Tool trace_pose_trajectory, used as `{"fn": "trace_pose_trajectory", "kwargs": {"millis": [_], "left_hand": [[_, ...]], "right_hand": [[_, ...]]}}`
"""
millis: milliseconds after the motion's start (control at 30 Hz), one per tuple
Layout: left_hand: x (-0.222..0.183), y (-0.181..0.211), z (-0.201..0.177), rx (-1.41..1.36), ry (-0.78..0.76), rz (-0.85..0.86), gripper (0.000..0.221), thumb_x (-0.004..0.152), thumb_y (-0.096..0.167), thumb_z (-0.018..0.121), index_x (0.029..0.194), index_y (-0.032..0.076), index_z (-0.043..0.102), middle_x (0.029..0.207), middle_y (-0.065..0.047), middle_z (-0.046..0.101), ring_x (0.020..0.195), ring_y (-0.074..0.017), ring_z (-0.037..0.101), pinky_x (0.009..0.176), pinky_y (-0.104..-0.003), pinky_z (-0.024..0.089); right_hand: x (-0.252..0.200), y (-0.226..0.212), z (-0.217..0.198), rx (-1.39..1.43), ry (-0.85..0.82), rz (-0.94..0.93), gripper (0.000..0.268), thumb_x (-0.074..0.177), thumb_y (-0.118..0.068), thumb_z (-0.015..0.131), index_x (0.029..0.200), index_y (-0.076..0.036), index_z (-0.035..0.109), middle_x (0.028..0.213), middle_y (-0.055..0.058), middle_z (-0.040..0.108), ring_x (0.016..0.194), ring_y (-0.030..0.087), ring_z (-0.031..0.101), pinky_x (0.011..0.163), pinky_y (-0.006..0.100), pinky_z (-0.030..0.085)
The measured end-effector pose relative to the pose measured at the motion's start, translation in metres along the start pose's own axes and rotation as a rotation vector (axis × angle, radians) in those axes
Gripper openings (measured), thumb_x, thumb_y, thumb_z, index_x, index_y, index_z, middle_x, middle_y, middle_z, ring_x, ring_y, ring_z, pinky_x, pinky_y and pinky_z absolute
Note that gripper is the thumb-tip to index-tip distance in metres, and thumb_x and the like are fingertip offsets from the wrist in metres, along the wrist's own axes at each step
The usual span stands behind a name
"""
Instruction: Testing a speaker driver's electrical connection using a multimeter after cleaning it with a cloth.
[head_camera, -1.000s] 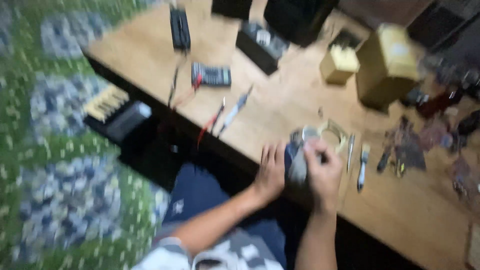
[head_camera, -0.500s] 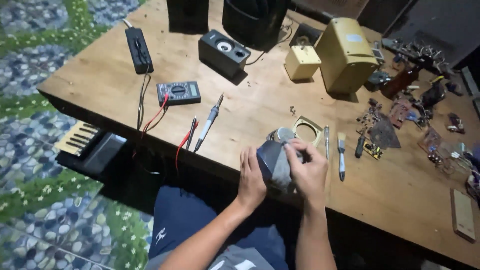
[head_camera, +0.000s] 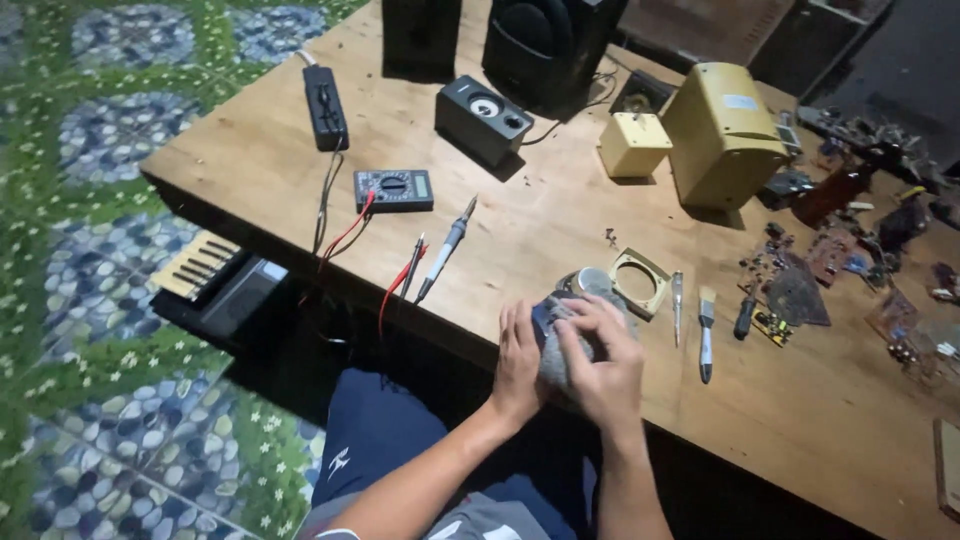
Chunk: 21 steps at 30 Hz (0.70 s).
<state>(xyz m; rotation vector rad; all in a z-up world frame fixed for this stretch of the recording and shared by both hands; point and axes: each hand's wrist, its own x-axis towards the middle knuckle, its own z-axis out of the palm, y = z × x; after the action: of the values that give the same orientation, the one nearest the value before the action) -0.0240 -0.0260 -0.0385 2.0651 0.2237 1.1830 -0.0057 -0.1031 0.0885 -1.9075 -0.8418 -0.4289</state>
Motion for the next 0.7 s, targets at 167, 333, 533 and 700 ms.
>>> {"fn": "trace_pose_trajectory", "kwargs": {"millis": [167,333,533,700], "left_hand": [[0.008,0.005,-0.002,-0.094,-0.013,0.025,0.06,0.085,-0.002,0.052,0.141,-0.017,0.037,0.121,-0.026,0.052,0.113,-0.0497,0.055,0.118,-0.062,0.029],[0.008,0.002,-0.003,-0.058,0.011,0.027,0.061,0.083,-0.006,0.054,0.141,-0.018,0.037,0.118,-0.028,0.052,0.111,-0.0506,0.056,0.117,-0.061,0.031],[0.003,0.002,0.002,-0.172,-0.045,0.038,0.058,0.089,-0.001,0.049,0.143,-0.018,0.034,0.121,-0.031,0.051,0.113,-0.0534,0.054,0.118,-0.066,0.023],[-0.008,-0.015,0.015,-0.051,-0.135,-0.049,0.076,0.084,0.006,0.064,0.147,-0.015,0.027,0.143,-0.037,0.041,0.131,-0.0541,0.042,0.11,-0.056,0.037]], "right_hand": [[0.008,0.039,-0.018,-0.059,0.091,0.1,0.006,0.093,-0.007,0.08,0.088,-0.006,0.076,0.103,0.016,0.078,0.099,0.028,0.075,0.089,0.041,0.056],[0.004,0.012,-0.003,0.042,-0.022,0.059,0.005,0.088,-0.007,0.08,0.085,-0.009,0.077,0.105,0.013,0.08,0.102,0.029,0.076,0.092,0.041,0.057],[0.012,0.023,-0.015,-0.048,0.108,0.084,0.01,0.092,-0.012,0.081,0.088,-0.003,0.075,0.102,0.018,0.078,0.101,0.031,0.075,0.09,0.041,0.057],[0.009,0.004,-0.007,-0.004,-0.044,0.105,0.014,0.079,-0.007,0.077,0.091,0.0,0.079,0.103,0.006,0.081,0.1,0.02,0.076,0.086,0.029,0.059]]}}
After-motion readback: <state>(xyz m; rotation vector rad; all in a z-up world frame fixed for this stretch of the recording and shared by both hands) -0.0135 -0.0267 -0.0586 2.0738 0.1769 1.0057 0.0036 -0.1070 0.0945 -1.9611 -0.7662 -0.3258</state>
